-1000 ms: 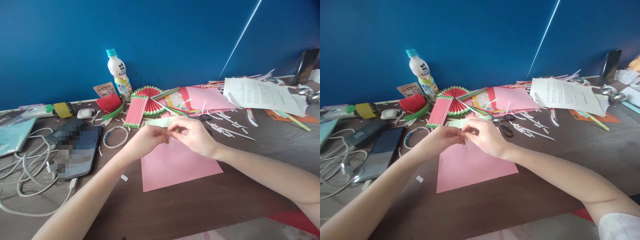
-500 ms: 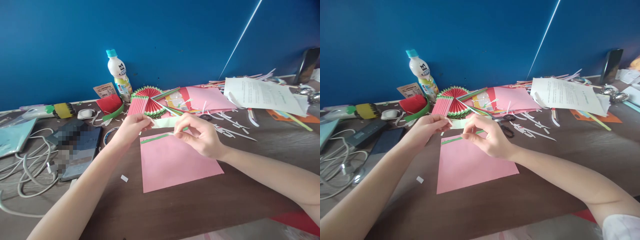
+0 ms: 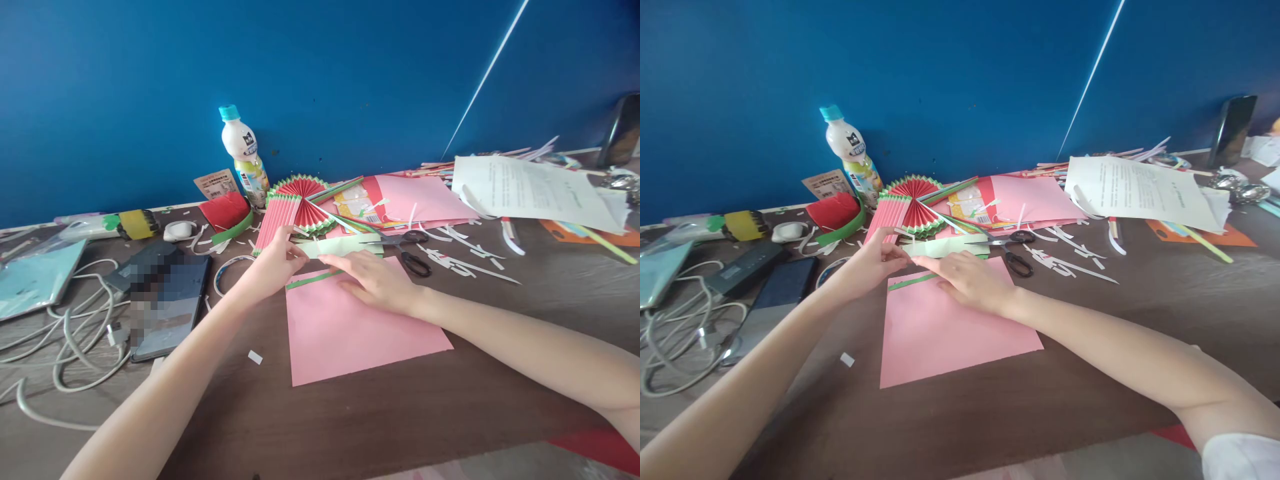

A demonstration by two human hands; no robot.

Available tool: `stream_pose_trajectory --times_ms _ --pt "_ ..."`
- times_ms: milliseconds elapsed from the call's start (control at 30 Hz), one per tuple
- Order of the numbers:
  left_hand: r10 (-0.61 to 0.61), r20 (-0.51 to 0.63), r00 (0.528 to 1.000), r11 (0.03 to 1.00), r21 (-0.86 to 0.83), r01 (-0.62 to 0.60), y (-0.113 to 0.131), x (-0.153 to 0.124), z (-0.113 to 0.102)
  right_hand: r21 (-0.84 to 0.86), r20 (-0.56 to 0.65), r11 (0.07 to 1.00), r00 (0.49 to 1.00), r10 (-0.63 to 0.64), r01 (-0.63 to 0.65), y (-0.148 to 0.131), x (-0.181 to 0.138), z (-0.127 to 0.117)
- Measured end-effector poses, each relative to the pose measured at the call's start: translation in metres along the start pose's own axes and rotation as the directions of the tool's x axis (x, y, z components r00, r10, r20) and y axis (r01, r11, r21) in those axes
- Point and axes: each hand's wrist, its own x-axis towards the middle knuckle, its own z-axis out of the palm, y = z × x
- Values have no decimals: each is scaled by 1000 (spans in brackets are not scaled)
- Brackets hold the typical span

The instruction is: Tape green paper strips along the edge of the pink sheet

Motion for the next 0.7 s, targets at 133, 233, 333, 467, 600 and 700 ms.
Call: stream_pose_trajectory --times_ms 133,233,333,467,600,700 --pt "86 -87 992 994 -55 -91 -19 -16 14 -87 -45 993 996 -81 77 1 -4 4" --pt "159 -90 983 986 -39 -163 -30 -30 23 -139 -103 990 994 -45 30 0 -6 1" --pt "201 -57 978 978 -40 -203 -32 -38 28 -180 -135 984 991 -17 -8 2 -7 -3" --pt "228 -27 973 973 47 -227 -29 -39 30 -60 -177 997 984 30 -41 6 -7 -6" --pt "208 -19 978 977 41 -207 -30 -39 31 346 -229 908 918 325 -235 -1 5 -15" --pt "191 -45 981 980 -51 -193 -33 -37 31 657 -115 667 827 550 -352 -9 17 -23"
